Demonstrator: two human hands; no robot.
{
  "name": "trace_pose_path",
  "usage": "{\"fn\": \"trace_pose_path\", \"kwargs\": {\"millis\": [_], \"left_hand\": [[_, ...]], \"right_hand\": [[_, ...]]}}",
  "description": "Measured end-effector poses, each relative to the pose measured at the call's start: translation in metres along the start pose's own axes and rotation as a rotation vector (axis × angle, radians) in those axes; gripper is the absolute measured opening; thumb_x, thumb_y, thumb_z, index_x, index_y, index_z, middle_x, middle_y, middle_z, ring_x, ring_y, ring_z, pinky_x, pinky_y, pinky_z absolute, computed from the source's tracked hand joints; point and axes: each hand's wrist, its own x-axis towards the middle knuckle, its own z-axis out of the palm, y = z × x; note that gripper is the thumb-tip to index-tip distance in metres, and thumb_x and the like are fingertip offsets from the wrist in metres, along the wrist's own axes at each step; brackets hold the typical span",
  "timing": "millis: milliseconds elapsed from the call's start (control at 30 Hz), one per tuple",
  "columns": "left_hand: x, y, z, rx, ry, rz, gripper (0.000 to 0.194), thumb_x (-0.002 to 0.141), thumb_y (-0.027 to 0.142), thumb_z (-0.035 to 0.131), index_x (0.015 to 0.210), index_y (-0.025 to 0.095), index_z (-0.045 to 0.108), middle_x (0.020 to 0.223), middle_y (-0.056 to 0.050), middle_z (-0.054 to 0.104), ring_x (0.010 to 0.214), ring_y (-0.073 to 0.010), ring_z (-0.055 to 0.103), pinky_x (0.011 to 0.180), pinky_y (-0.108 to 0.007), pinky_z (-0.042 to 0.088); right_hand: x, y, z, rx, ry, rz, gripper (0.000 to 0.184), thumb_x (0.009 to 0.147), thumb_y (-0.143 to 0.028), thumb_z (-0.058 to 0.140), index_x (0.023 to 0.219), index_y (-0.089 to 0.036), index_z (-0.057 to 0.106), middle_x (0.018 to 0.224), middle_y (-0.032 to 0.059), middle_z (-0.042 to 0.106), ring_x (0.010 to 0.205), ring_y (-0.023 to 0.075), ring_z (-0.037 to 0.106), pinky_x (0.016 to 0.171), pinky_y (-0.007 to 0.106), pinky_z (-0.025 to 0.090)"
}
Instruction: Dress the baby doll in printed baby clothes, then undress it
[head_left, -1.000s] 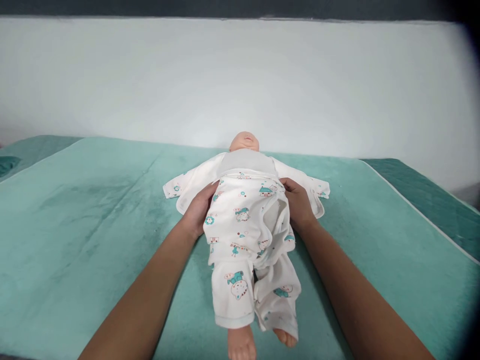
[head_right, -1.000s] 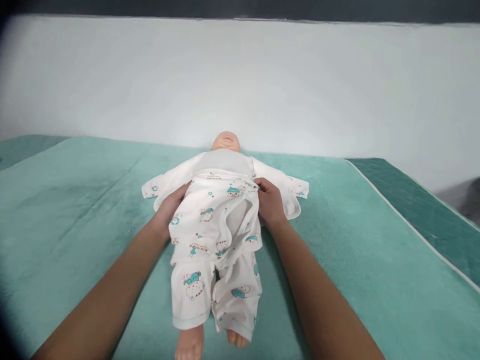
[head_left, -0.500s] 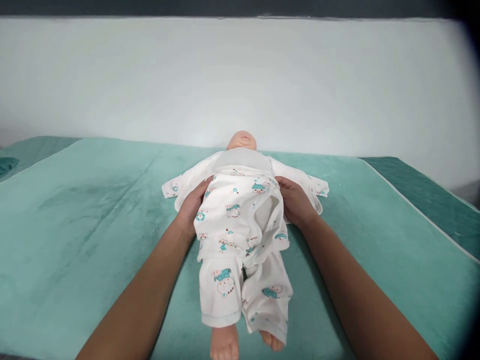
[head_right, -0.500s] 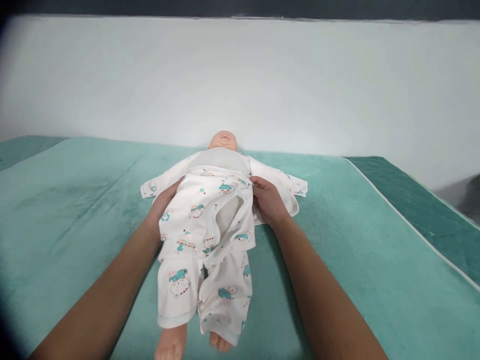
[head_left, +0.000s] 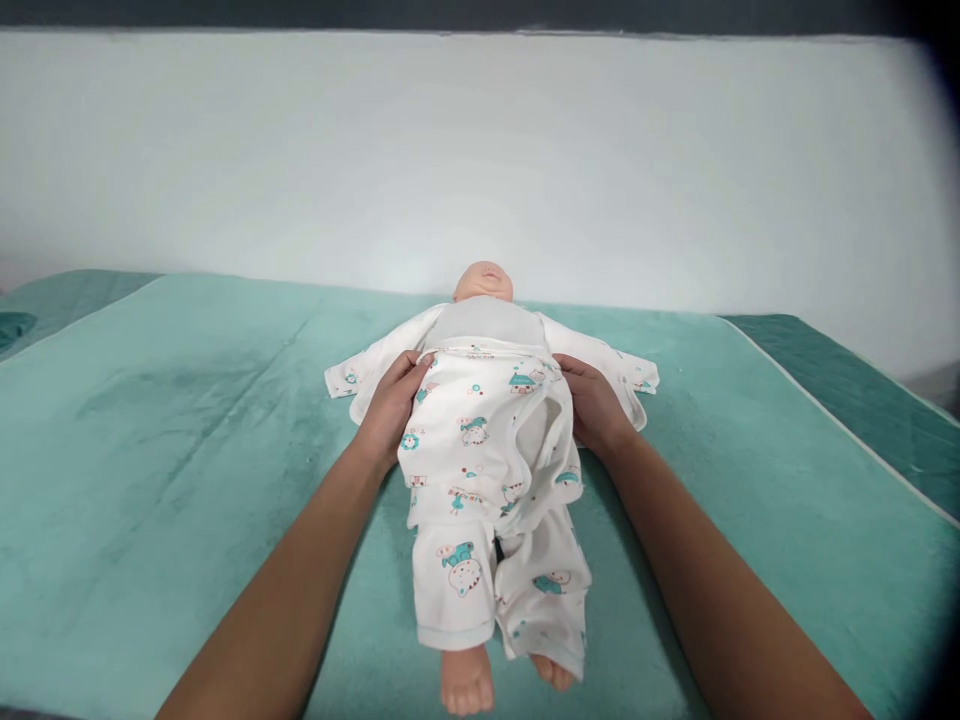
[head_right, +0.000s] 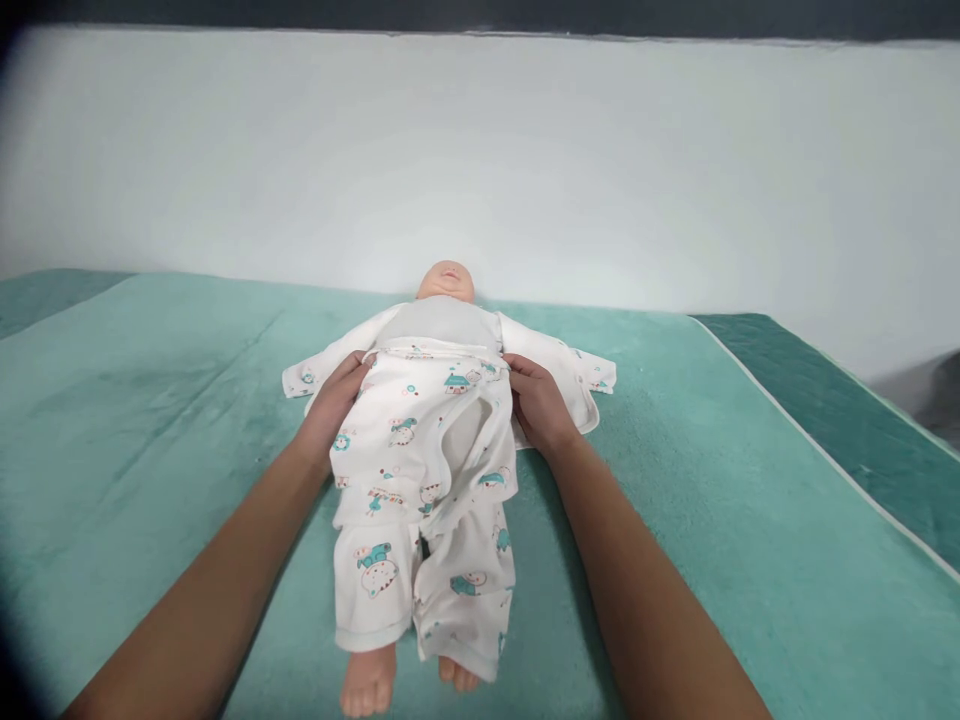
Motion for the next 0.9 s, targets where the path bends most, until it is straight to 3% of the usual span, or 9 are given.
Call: {"fn": "trace_pose_path", "kwargs": {"millis": [167,267,367,600,767,900], "left_hand": [[0.004,-0.001,-0.004,0.273,0.136,0.155,0.019,0.083,0.04,0.068,0.088,0.022,0.062,0.082,0.003,0.058,0.073,-0.0123,0.051,0.064,-0.022,0.039],[0.005,-0.002,-0.005,0.37,0.133,0.222,0.019,0.084,0.041,0.067,0.091,0.024,0.064,0.088,0.001,0.063,0.08,-0.0148,0.055,0.07,-0.024,0.041],[0.007,-0.004,-0.006,0.438,0.132,0.264,0.018,0.085,0.041,0.065,0.086,0.023,0.064,0.081,0.001,0.061,0.078,-0.0159,0.054,0.071,-0.026,0.04],[0.019,-0.005,-0.003,0.326,0.309,0.148,0.022,0.086,0.036,0.064,0.072,0.02,0.057,0.07,0.002,0.054,0.067,-0.015,0.045,0.064,-0.027,0.034],[0.019,-0.006,-0.003,0.286,0.23,0.142,0.02,0.082,0.037,0.068,0.075,0.02,0.061,0.074,0.001,0.057,0.071,-0.0158,0.049,0.069,-0.028,0.037],[0.015,-0.005,0.002,0.311,0.155,0.372,0.015,0.081,0.034,0.069,0.09,0.023,0.066,0.099,-0.003,0.063,0.1,-0.0195,0.057,0.088,-0.028,0.042]], "right_hand": [[-0.002,0.003,-0.001,-0.101,0.039,-0.053,0.018,0.072,-0.028,0.072,0.089,-0.023,0.071,0.077,-0.0018,0.072,0.076,0.0192,0.065,0.066,0.029,0.048],[-0.003,0.006,-0.002,-0.21,0.044,-0.106,0.021,0.076,-0.034,0.071,0.095,-0.024,0.071,0.078,-0.0027,0.071,0.075,0.0179,0.063,0.066,0.028,0.046],[-0.001,0.007,-0.003,-0.302,0.062,-0.153,0.021,0.08,-0.038,0.067,0.095,-0.024,0.071,0.082,-0.0022,0.072,0.077,0.0174,0.062,0.068,0.028,0.045],[0.006,0.01,-0.003,-0.291,0.074,-0.114,0.023,0.078,-0.046,0.069,0.086,-0.025,0.07,0.081,-0.0011,0.071,0.076,0.0187,0.06,0.072,0.031,0.047],[0.006,0.009,0.0,-0.295,0.059,-0.113,0.024,0.08,-0.046,0.065,0.089,-0.024,0.069,0.088,0.0007,0.072,0.084,0.0198,0.061,0.077,0.032,0.048],[0.005,0.008,0.002,-0.344,0.05,-0.154,0.021,0.083,-0.043,0.061,0.09,-0.023,0.067,0.09,-0.0003,0.07,0.085,0.0185,0.058,0.078,0.03,0.046]]}}
